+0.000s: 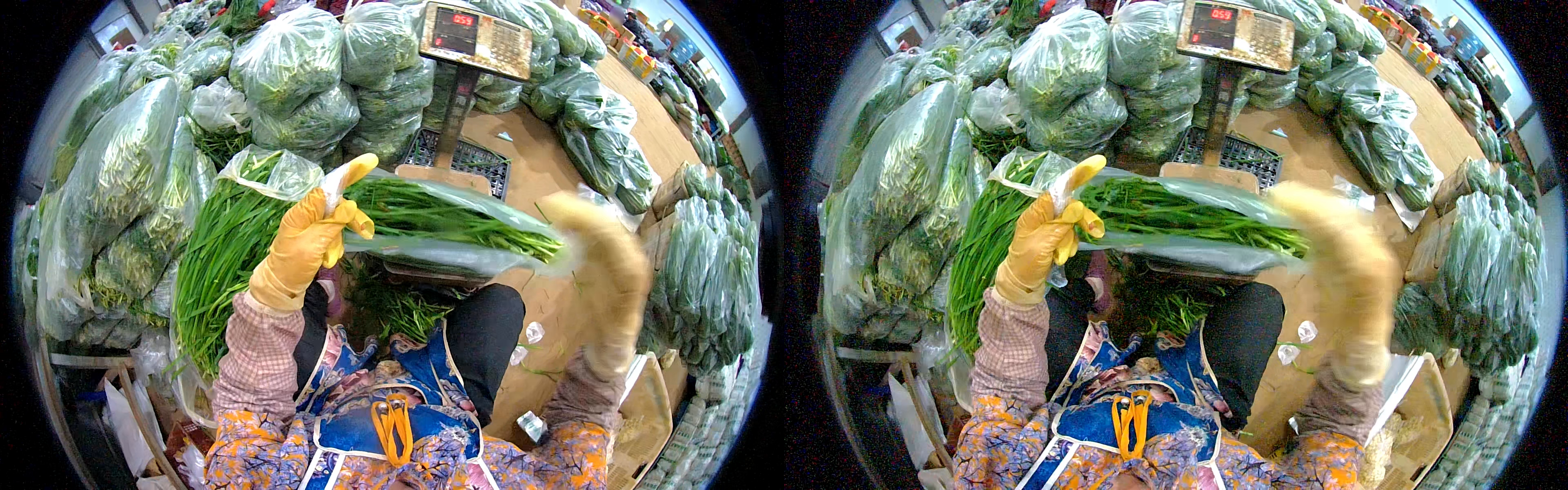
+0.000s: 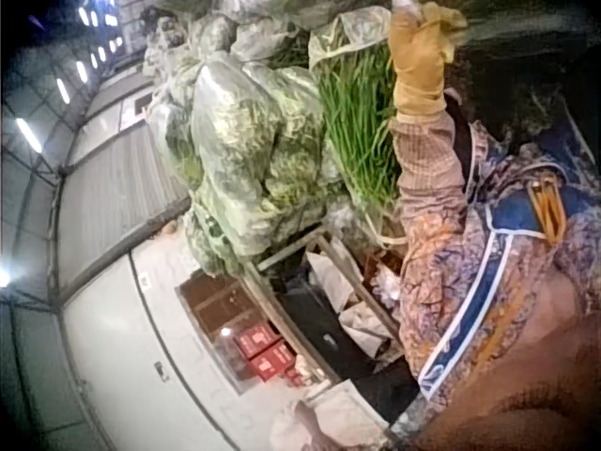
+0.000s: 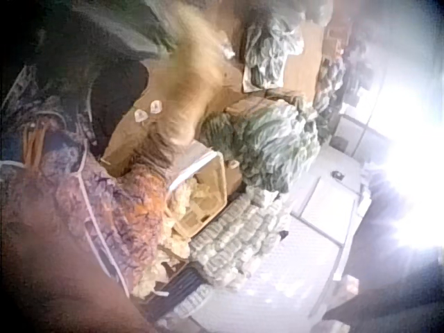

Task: The person sorts bunches of green onions by hand, places them into plastic bags, and weighs the bags on a digital scale. They tie the bags and organize them on the floor of the market.

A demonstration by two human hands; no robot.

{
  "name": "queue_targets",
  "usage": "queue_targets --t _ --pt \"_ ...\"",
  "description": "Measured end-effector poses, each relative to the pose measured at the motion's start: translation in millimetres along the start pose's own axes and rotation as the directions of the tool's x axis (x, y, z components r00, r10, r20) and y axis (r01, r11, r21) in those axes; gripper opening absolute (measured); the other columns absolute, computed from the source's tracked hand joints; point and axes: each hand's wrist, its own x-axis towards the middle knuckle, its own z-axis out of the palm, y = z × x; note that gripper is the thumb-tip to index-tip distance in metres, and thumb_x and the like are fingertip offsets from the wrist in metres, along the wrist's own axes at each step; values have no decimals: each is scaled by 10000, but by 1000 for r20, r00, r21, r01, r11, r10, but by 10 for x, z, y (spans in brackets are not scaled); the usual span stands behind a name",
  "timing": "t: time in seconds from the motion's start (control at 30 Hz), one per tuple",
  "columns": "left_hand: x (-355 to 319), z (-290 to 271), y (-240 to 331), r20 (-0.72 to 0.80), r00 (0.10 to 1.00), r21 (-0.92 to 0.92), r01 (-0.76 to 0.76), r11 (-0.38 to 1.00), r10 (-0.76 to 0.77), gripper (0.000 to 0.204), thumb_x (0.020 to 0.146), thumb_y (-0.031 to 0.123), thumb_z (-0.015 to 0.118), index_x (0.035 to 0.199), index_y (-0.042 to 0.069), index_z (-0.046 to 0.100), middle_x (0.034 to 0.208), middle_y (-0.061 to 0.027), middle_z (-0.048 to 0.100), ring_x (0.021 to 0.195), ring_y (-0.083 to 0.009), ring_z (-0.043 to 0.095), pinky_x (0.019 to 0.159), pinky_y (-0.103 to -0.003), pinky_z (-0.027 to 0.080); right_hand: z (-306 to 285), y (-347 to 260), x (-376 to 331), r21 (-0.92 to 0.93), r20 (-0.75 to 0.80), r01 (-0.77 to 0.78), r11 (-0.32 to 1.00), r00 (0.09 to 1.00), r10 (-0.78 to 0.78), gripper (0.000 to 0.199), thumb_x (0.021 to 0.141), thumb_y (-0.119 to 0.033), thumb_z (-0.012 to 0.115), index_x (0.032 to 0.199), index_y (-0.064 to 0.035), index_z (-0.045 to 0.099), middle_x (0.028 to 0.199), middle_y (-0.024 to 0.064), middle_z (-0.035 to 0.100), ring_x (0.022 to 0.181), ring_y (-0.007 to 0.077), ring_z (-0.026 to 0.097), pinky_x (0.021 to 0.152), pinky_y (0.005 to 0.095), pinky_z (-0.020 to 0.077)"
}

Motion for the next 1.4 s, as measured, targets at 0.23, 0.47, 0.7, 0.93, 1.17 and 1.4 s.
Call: queue_targets --t 0.23,0.47,0.7,0.93,1.17,1.4 --pt "10 -10 53 -27 999 -25 -29 999 29 486 844 95 470 1311 3 375 797 -80 631 425 -16 416 390 -139 318 1205 1712 591 -634 378 183 751 921 95 296 763 52 475 1011 -39 607 990 184 616 947 314 590 808 385 457" --pt "12 -67 10 -47 998 -22 28 999 -29 472 828 54 476 1291 -4 403 800 -84 628 427 -34 429 397 -142 334 1628 2163 868 -820 294 69 569 903 314 242 819 -248 514 928 -69 636 919 179 623 862 351 592 723 425 460" --pt "-41 -222 -16 -76 994 -98 72 993 -80 379 906 99 472 1272 13 434 814 -66 619 514 -48 499 478 -140 392 1555 2112 625 -386 140 46 921 990 9 188 813 -205 538 901 -70 634 912 151 628 850 338 587 701 400 470" --pt "-44 -123 -53 -120 993 -84 4 996 -14 389 904 143 493 1264 5 438 795 -73 622 528 -56 516 489 -153 411 1521 2226 498 -307 -4 169 937 984 -179 125 843 -143 540 923 -79 611 825 123 623 749 302 600 648 340 470" --pt "-86 -105 -161 -172 985 -81 -12 997 -2 408 881 185 532 1228 -19 467 807 -80 626 565 -83 544 510 -173 425 1372 1571 418 -226 -8 -75 971 997 75 101 887 -148 497 918 -70 552 708 77 612 658 202 614 608 296 466" --pt "-183 -117 -195 -265 962 -2 -67 998 64 355 846 159 597 1145 -23 534 843 -73 630 733 -125 587 677 -228 464 720 707 -11 166 -175 -254 953 943 282 151 879 -166 566 954 -45 615 819 8 644 586 38 452 541 181 384"
